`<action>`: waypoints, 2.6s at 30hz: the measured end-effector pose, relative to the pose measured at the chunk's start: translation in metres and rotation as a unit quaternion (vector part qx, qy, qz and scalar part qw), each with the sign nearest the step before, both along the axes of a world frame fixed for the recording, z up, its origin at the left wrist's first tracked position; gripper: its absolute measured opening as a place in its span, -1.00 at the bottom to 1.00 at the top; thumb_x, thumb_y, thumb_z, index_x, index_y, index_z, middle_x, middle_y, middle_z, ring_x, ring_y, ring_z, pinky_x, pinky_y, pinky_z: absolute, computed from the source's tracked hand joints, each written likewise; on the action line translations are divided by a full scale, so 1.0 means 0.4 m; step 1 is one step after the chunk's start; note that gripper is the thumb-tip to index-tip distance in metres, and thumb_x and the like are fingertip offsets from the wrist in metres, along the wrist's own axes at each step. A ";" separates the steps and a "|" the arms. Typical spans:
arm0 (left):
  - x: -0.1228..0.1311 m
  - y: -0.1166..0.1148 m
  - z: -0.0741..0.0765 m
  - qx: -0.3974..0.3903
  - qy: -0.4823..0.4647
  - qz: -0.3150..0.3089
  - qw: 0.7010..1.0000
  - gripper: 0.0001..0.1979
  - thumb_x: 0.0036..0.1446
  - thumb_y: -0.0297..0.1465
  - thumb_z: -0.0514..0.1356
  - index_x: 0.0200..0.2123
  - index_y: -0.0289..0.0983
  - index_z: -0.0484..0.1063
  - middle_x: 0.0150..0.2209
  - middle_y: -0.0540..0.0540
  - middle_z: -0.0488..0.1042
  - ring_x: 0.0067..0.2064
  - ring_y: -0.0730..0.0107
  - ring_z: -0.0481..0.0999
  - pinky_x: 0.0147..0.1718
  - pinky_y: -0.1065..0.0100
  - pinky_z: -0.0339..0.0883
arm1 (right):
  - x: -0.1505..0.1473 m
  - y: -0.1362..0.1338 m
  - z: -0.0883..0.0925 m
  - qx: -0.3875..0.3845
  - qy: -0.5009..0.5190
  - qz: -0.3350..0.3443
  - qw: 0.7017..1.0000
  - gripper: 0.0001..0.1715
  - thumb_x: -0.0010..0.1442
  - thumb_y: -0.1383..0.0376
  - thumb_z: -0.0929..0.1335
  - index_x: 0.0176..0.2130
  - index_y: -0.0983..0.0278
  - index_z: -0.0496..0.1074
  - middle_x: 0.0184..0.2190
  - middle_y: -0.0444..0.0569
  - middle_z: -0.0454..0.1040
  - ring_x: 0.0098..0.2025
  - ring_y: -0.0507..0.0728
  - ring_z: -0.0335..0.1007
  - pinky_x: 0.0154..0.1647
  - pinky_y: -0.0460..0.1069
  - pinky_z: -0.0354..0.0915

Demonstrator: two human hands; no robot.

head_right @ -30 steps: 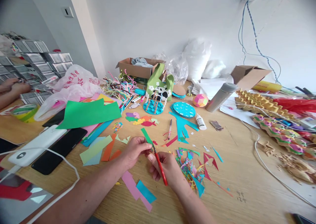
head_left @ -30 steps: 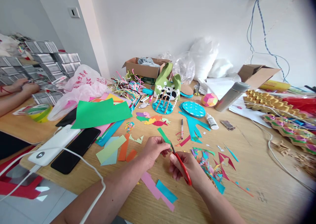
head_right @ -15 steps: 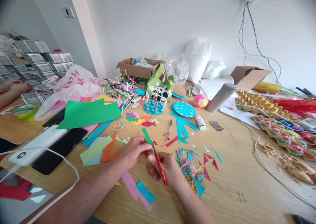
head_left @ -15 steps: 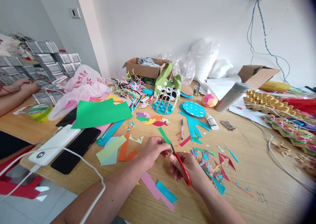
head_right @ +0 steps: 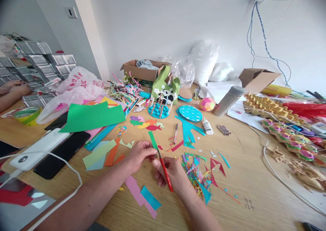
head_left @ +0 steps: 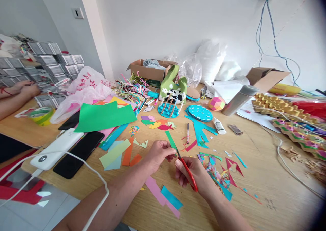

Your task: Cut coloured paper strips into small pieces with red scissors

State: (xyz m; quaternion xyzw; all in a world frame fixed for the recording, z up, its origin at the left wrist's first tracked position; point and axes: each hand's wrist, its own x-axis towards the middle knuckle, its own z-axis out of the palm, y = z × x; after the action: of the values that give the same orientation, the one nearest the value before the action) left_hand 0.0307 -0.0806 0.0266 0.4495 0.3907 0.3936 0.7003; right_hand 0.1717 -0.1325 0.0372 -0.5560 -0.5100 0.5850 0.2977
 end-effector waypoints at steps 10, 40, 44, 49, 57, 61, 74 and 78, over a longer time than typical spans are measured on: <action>-0.002 0.004 -0.002 -0.001 0.004 -0.006 1.000 -0.87 -0.16 -0.40 0.21 -0.59 -0.33 0.31 -0.63 0.01 0.37 -0.57 0.53 0.32 -0.51 0.43 0.19 | 0.000 -0.002 0.005 0.003 -0.002 0.002 1.000 -0.43 -0.01 -0.14 0.33 -0.53 0.33 0.25 -0.68 -0.09 0.42 -0.72 -0.03 0.32 -0.74 -0.17 0.21; -0.004 0.003 0.016 -0.030 -0.003 -0.011 0.999 -0.86 -0.22 -0.39 0.24 -0.59 -0.34 0.33 -0.62 0.01 0.37 -0.58 0.54 0.31 -0.52 0.44 0.18 | 0.002 -0.003 0.005 0.003 -0.010 0.004 1.000 -0.42 -0.02 -0.15 0.32 -0.53 0.32 0.25 -0.70 -0.12 0.40 -0.73 -0.02 0.32 -0.75 -0.16 0.19; -0.007 0.005 0.018 -0.017 0.005 -0.027 0.999 -0.88 -0.22 -0.40 0.22 -0.59 -0.35 0.35 -0.62 0.00 0.37 -0.58 0.53 0.31 -0.53 0.43 0.18 | 0.002 -0.005 0.012 -0.001 -0.010 0.005 1.000 -0.42 -0.02 -0.15 0.33 -0.54 0.32 0.25 -0.70 -0.12 0.40 -0.73 -0.02 0.32 -0.74 -0.17 0.20; -0.007 0.007 0.017 -0.017 0.003 -0.029 0.999 -0.89 -0.22 -0.41 0.21 -0.58 -0.35 0.36 -0.62 0.01 0.37 -0.58 0.54 0.31 -0.54 0.44 0.17 | 0.001 -0.002 0.008 -0.004 -0.009 0.003 1.000 -0.43 -0.06 -0.13 0.36 -0.55 0.31 0.24 -0.70 -0.12 0.41 -0.73 -0.01 0.33 -0.76 -0.17 0.18; -0.006 0.007 0.015 -0.023 -0.013 -0.012 1.000 -0.88 -0.22 -0.41 0.22 -0.58 -0.35 0.35 -0.62 0.00 0.38 -0.58 0.55 0.31 -0.51 0.44 0.17 | 0.000 -0.002 0.003 -0.010 -0.009 -0.003 1.000 -0.43 -0.07 -0.14 0.37 -0.57 0.31 0.25 -0.72 -0.12 0.40 -0.75 -0.02 0.31 -0.81 -0.19 0.08; -0.003 0.006 0.013 -0.031 -0.015 -0.011 0.999 -0.84 -0.22 -0.38 0.24 -0.56 -0.35 0.35 -0.61 0.00 0.38 -0.57 0.54 0.32 -0.50 0.43 0.18 | -0.002 -0.004 0.007 -0.013 -0.007 -0.008 1.000 -0.42 -0.08 -0.15 0.36 -0.57 0.30 0.22 -0.73 -0.14 0.39 -0.75 -0.03 0.30 -0.79 -0.19 0.12; -0.007 0.004 0.027 -0.028 0.003 -0.036 0.999 -0.87 -0.25 -0.39 0.23 -0.60 -0.35 0.36 -0.63 0.01 0.36 -0.58 0.55 0.30 -0.51 0.44 0.18 | 0.003 -0.001 0.007 -0.011 -0.015 0.004 1.000 -0.41 -0.10 -0.17 0.36 -0.57 0.30 0.23 -0.70 -0.12 0.41 -0.73 -0.01 0.32 -0.76 -0.16 0.17; -0.008 0.006 0.021 -0.041 -0.014 -0.023 0.999 -0.85 -0.25 -0.38 0.24 -0.56 -0.36 0.38 -0.61 0.00 0.39 -0.58 0.55 0.31 -0.51 0.44 0.18 | 0.003 0.000 0.003 -0.007 -0.016 0.003 1.000 -0.40 -0.10 -0.17 0.36 -0.57 0.30 0.22 -0.72 -0.14 0.39 -0.75 -0.02 0.30 -0.77 -0.17 0.15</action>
State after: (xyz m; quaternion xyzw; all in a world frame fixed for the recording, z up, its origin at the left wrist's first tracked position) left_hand 0.0276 -0.0781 0.0350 0.4238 0.3861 0.3676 0.7322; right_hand 0.1731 -0.1324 0.0385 -0.5659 -0.5119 0.5807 0.2836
